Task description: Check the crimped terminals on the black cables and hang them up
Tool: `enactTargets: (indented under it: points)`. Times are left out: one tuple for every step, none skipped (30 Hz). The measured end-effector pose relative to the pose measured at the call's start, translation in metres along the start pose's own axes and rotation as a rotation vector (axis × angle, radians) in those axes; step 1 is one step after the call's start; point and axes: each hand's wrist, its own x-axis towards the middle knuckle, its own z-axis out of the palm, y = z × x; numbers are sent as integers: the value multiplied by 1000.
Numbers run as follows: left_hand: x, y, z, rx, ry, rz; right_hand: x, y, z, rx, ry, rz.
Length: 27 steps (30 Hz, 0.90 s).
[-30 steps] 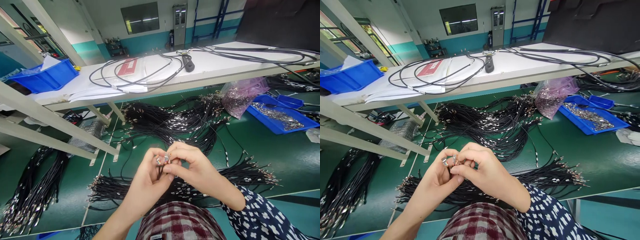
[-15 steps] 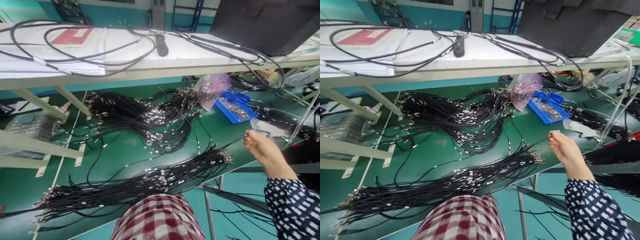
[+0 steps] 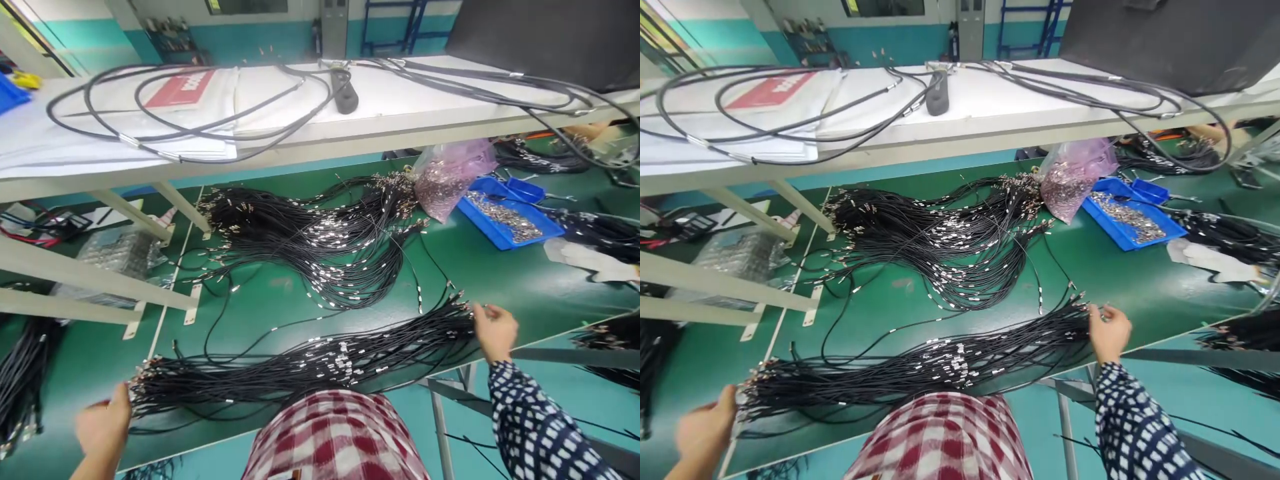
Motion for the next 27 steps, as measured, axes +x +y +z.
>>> enactTargets:
  points:
    - [1, 4, 13, -2, -8, -11, 0, -13, 20, -36, -13, -40]
    - [-1, 10, 29, -17, -36, -9, 0, -27, 43, -69, -41, -91]
    - [-5, 17, 48, -43, -91, 15, -1, -43, 68, -97, -100, -162]
    - [-11, 26, 69, -79, -176, 55, -3, -59, 95, -120, -187, -249]
    - [-19, 35, 91, -112, -281, 91, -5, -74, 121, -147, -274, -342]
    - [-28, 45, 112, -133, -381, 116, -6, -89, 145, -176, -343, -424]
    - [-36, 53, 131, -148, -467, 128, -6, -101, 165, -211, -392, -485]
    - [-45, 60, 149, -160, -537, 128, -5, -112, 181, -249, -425, -531]
    - [-52, 66, 163, -173, -593, 120, -4, -120, 193, -287, -444, -561]
    - [-57, 71, 175, -189, -640, 107, -1, -126, 201, -325, -455, -580]
    - [-61, 75, 184, -208, -678, 88, 2, -130, 206, -358, -464, -593]
    - [-64, 78, 190, -231, -710, 63, 6, -133, 208, -385, -472, -605]
    - [-66, 81, 194, -258, -738, 34, 8, -135, 209, -404, -481, -618]
    - [-67, 85, 197, -289, -762, 0, 10, -137, 207, -416, -489, -632]
    - [-69, 89, 198, -327, -785, -38, 12, -139, 204, -421, -493, -644]
    - [-71, 94, 199, -371, -807, -78, 13, -142, 200, -418, -492, -654]
    - [-73, 100, 198, -425, -828, -118, 14, -145, 193, -407, -489, -662]
    - [-75, 108, 197, -489, -847, -157, 15, -150, 185, -388, -482, -670]
    - [-78, 117, 195, -565, -866, -194, 17, -154, 175, -361, -474, -677]
    - [-79, 127, 193, -653, -883, -231, 18, -160, 164, -330, -464, -687]
    - [-80, 139, 191, -752, -899, -268, 21, -165, 152, -296, -456, -699]
    - [-79, 152, 189, -860, -917, -305, 22, -171, 140, -261, -452, -714]
    - [-77, 165, 187, -971, -934, -343, 24, -176, 128, -226, -453, -730]
    - [-73, 178, 184, -1083, -948, -382, 24, -182, 117, -194, -463, -747]
    - [-67, 190, 182, -1190, -956, -423, 22, -187, 106, -165, -482, -762]
    - [-60, 201, 179, -1288, -956, -466, 20, -192, 96, -140, -506, -773]
    - [-51, 211, 176, -1376, -944, -512, 15, -197, 86, -121, -532, -782]
